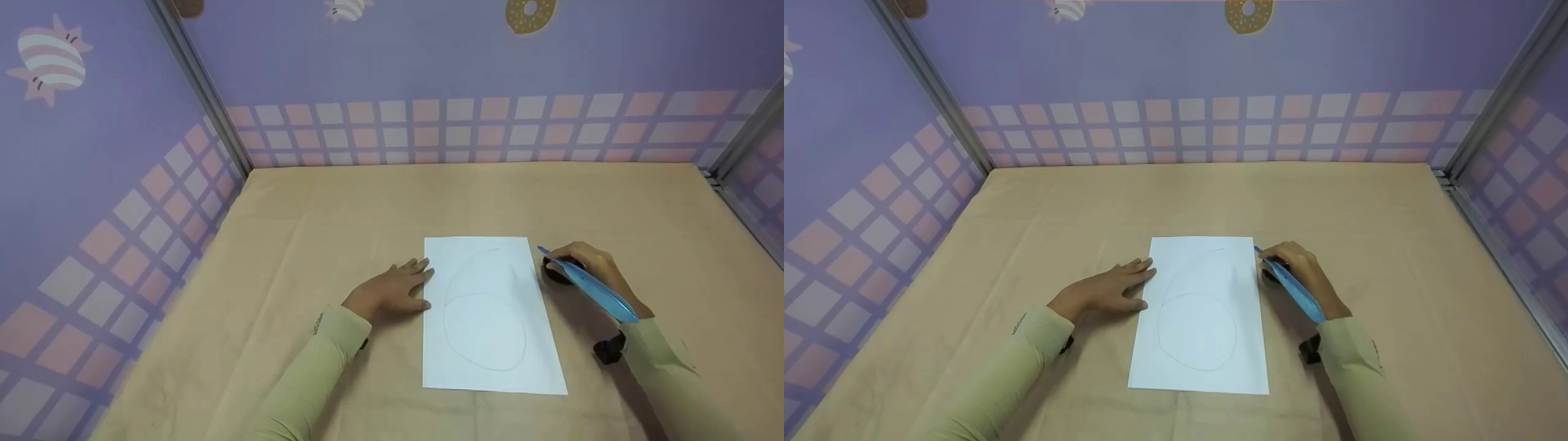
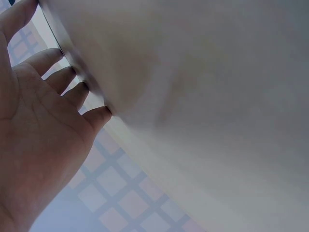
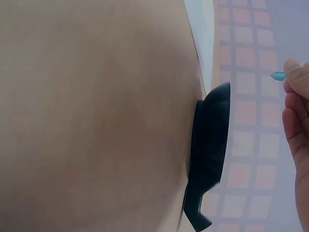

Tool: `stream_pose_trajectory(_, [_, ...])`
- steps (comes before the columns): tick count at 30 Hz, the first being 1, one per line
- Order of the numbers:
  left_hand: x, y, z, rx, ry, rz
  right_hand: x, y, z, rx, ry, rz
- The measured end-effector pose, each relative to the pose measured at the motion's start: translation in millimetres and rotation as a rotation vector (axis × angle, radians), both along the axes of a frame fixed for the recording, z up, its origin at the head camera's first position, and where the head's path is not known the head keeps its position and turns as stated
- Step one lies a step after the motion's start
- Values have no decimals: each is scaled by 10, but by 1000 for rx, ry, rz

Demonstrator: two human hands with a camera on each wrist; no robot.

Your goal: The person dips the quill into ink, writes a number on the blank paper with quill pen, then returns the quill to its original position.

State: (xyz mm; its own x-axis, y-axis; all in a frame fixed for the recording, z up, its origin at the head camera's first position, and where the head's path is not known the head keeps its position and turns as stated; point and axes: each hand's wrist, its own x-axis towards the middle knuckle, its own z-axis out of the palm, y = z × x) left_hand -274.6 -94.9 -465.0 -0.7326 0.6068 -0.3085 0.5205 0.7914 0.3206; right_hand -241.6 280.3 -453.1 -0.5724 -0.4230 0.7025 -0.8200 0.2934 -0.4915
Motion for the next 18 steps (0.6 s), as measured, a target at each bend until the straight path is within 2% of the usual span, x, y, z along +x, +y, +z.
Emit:
stream_pose_trajectory(5, [17,7,-5,2,3,9,13,106,-28,22,-25,-29])
stream_pose_trajectory(13, [68,-3,11,40,3,26,-13,317,-115,192,38,-203])
stream_pose_trajectory(18, [72,-11,25,48,-4,32,41,393,-132,189,-19,-203])
